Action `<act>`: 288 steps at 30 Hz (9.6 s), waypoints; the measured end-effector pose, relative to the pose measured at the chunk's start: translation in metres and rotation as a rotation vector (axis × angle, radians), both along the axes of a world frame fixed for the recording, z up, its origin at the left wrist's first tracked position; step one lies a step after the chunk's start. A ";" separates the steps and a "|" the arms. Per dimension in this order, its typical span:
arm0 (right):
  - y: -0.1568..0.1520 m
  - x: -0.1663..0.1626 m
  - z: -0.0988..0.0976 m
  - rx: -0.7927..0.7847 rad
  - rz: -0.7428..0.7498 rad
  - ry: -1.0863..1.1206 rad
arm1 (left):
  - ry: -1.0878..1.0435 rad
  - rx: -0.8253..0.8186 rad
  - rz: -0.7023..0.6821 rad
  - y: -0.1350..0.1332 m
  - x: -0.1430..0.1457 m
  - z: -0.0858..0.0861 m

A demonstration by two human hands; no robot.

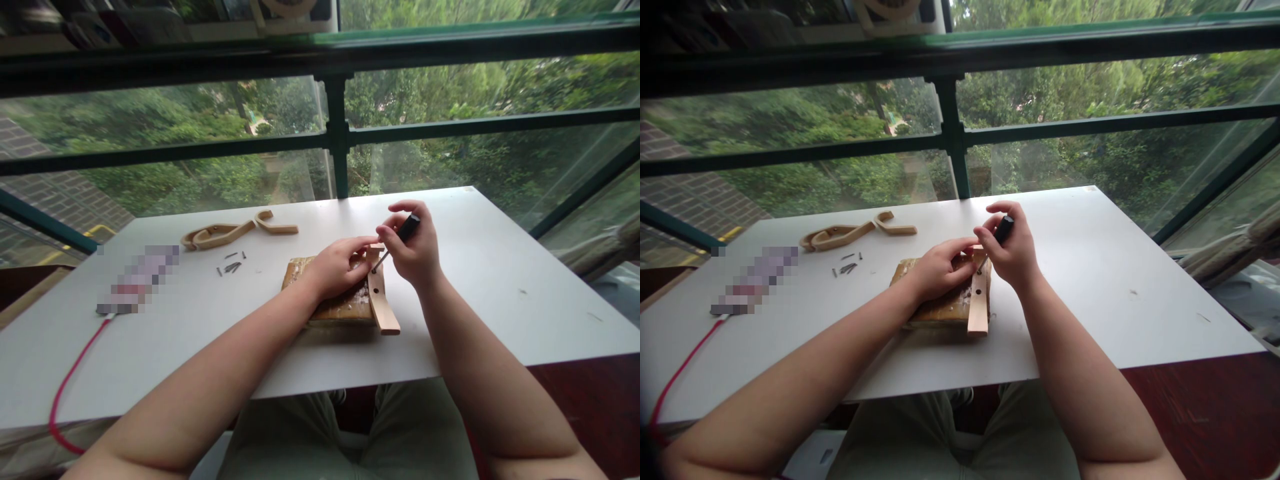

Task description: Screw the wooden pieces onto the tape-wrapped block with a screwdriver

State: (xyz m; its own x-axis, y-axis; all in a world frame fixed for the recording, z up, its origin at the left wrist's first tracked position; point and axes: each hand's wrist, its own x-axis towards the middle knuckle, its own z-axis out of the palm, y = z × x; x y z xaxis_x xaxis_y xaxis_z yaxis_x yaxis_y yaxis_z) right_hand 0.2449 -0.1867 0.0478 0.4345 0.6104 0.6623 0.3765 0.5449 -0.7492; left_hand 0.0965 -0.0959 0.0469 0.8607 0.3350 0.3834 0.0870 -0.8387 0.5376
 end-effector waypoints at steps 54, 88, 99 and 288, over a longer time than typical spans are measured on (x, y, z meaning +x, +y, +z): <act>-0.011 0.007 0.009 -0.054 0.284 0.193 | -0.009 -0.044 -0.013 -0.002 0.001 0.003; -0.007 0.005 0.008 -0.037 0.265 0.137 | -0.011 -0.019 0.002 -0.003 0.001 0.002; -0.005 0.003 0.006 -0.102 0.303 0.157 | 0.002 -0.019 -0.011 -0.002 0.001 0.003; -0.016 0.008 0.017 -0.002 0.153 0.089 | -0.035 -0.021 0.001 -0.004 0.000 0.002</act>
State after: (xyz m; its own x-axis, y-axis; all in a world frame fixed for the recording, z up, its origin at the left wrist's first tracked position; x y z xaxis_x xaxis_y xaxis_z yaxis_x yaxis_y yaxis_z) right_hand 0.2532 -0.2027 0.0646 0.3934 0.6749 0.6243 0.2217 0.5894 -0.7768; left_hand 0.0969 -0.1003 0.0491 0.8463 0.3446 0.4062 0.0688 -0.8269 0.5581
